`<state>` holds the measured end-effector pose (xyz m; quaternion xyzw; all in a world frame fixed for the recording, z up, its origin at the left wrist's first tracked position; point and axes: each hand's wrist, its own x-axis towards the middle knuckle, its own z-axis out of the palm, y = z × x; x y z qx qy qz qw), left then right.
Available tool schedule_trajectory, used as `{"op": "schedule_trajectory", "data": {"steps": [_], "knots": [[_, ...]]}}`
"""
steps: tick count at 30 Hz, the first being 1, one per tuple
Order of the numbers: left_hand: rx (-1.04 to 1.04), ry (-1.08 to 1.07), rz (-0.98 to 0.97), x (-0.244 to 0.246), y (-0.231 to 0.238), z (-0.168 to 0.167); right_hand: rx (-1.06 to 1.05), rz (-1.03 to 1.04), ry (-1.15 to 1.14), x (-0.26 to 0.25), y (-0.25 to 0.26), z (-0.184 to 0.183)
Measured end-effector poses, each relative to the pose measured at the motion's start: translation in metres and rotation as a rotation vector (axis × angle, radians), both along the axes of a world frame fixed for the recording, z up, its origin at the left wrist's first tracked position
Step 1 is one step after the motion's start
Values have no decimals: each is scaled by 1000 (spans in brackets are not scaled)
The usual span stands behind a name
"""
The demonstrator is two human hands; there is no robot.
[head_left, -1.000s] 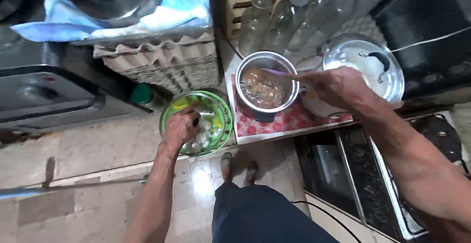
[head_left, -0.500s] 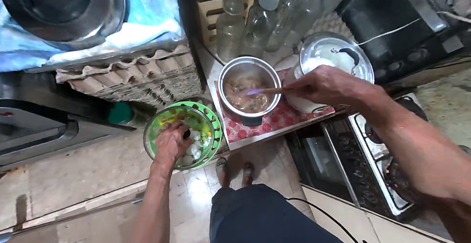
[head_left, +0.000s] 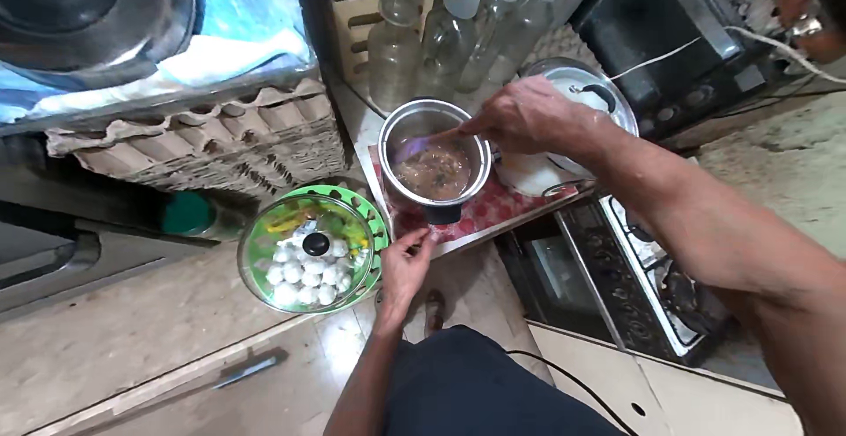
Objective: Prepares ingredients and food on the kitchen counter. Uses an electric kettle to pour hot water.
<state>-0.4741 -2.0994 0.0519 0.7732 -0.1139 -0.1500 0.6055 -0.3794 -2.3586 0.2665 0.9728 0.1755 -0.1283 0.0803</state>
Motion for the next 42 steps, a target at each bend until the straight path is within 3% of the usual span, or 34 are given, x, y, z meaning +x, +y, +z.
{"op": "schedule_trajectory", "data": {"steps": [5,8,14,20,28,34,39,42], "knots": [[-116,134,97,-4,-32,-4,-205,-257,112,-1,10,27],[-164,163,141,-3,-36,-7,-212,-357,208,-8,7,31],[-219,250,125,2,-36,-4,42,-553,395,-21,-14,43],[-297,368,139,3,-38,1,344,-881,508,-43,-22,33],[-327,373,152,3,-41,1,856,-1013,458,-82,-1,-48],[-352,351,195,-1,-43,3,1265,-1074,383,-106,7,-75],[-324,298,252,-5,-48,4,1306,-1105,349,-116,-11,-77],[-356,276,305,-10,-55,5,1201,-964,262,-119,-24,-76]]}}
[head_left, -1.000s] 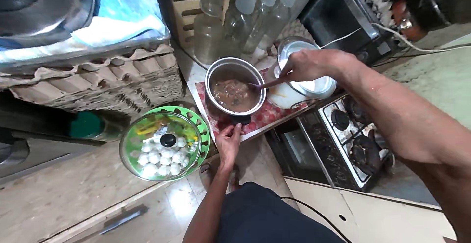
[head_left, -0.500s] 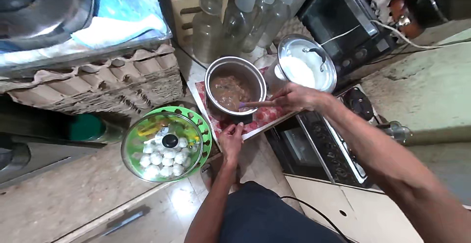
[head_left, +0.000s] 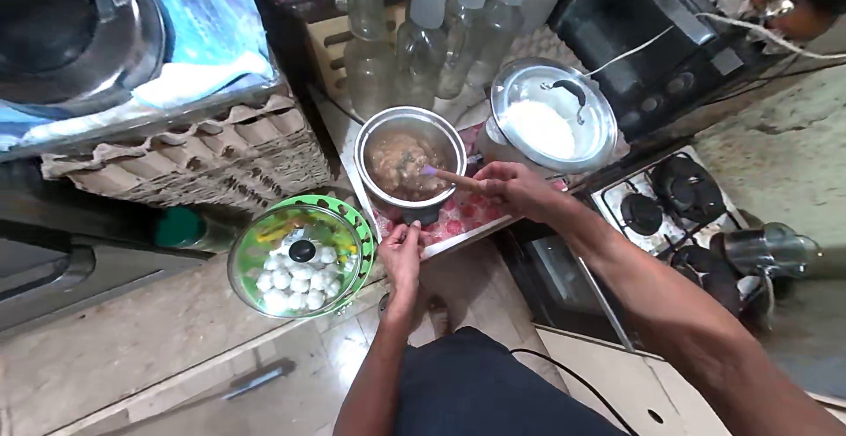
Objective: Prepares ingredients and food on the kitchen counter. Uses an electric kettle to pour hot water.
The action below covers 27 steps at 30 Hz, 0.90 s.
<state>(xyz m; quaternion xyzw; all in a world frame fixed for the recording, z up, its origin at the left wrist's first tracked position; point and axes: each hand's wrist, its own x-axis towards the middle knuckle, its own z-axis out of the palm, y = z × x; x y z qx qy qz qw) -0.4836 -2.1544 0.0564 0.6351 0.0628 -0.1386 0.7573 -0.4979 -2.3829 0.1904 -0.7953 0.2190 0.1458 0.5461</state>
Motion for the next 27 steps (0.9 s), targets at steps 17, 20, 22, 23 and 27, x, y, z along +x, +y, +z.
{"op": "schedule_trajectory", "data": {"steps": [17,20,22,23,27], "knots": [[10,11,336,-16,-41,-3,-1213,951,-764,37,-35,67],[8,-2,372,-14,-44,-4,-1257,1108,-709,77,-15,73],[-13,1,393,-12,-46,-3,-1320,1204,-593,102,0,77],[-21,10,402,-12,-48,-2,-1338,1221,-567,113,3,77],[-49,7,425,-11,-49,-4,-1408,1059,-294,146,-7,89]]}}
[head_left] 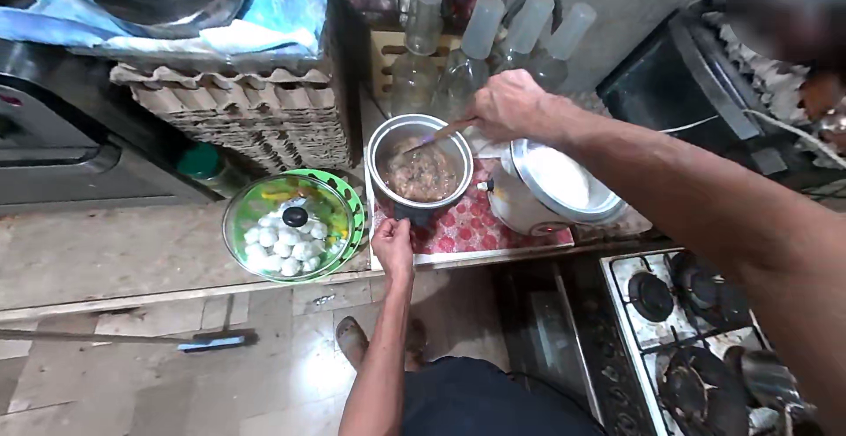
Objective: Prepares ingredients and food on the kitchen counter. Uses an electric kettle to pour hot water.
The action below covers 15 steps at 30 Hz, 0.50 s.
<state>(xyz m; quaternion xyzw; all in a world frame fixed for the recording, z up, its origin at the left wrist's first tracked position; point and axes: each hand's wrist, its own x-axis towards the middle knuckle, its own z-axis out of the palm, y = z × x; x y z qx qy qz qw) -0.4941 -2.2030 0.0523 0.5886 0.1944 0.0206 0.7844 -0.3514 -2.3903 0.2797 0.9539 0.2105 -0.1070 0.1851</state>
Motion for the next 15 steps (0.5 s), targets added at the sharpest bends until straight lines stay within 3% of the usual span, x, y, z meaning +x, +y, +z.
{"op": "schedule_trajectory", "data": {"steps": [3,8,13,15], "knots": [[-5,12,-10,3,3,1,49,-194,130,3,-27,7],[1,49,-58,-4,2,-4,340,-325,318,-51,-57,11],[67,67,-112,0,14,8,524,-541,511,-62,-49,-18],[69,80,-126,0,17,7,582,-526,516,-68,-35,-41]]}}
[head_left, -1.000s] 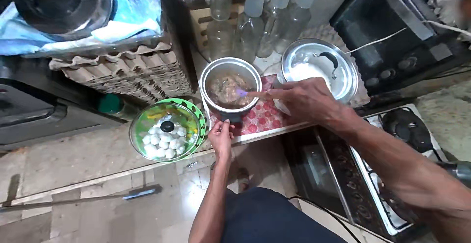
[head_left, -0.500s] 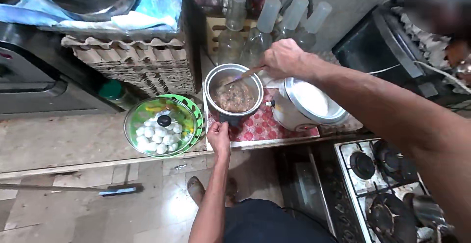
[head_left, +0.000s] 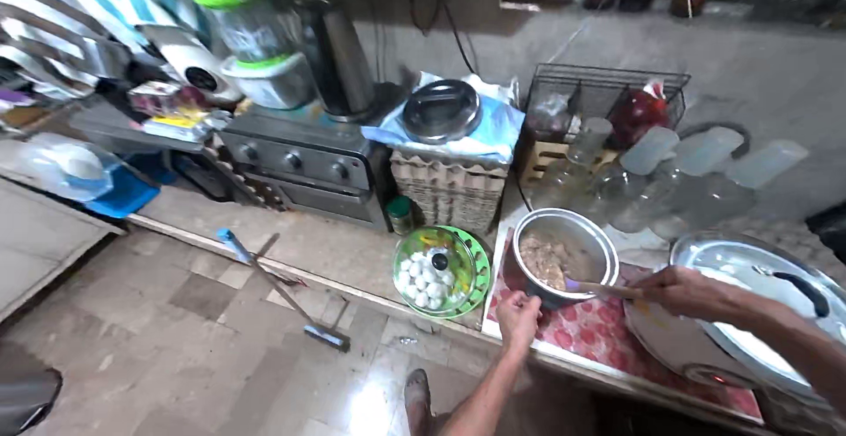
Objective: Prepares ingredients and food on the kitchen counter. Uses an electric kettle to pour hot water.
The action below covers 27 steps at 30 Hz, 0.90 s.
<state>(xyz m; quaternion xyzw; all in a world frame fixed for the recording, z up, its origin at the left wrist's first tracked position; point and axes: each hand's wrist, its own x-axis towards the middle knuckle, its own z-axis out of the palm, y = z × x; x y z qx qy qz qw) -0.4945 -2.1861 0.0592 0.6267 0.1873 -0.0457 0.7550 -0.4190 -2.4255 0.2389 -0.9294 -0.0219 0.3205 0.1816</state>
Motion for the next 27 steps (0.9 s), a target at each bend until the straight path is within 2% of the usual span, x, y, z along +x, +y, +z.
{"op": "schedule_trajectory", "data": {"steps": [3,5,9,13,16,19,21,22,24,27], "knots": [[-3,0,16,-1,2,1,35,9,-197,-13,22,-32],[48,-13,6,-1,2,0,-31,48,-353,-23,29,-41],[359,-51,-148,-1,19,-1,-311,170,-621,-51,34,-19],[491,-151,-129,-2,56,16,-317,239,-876,-71,33,-10],[503,-260,-15,9,98,37,-384,196,-813,-77,44,-19],[505,-374,68,13,148,48,-434,181,-492,-79,67,-12],[493,-427,97,6,185,48,-454,219,-439,-80,94,-3],[485,-440,104,0,204,46,-395,236,-496,-77,111,1],[460,-472,118,-11,240,35,-117,256,-639,-62,168,14],[437,-557,103,-23,297,16,422,146,-784,-20,315,33]]}}
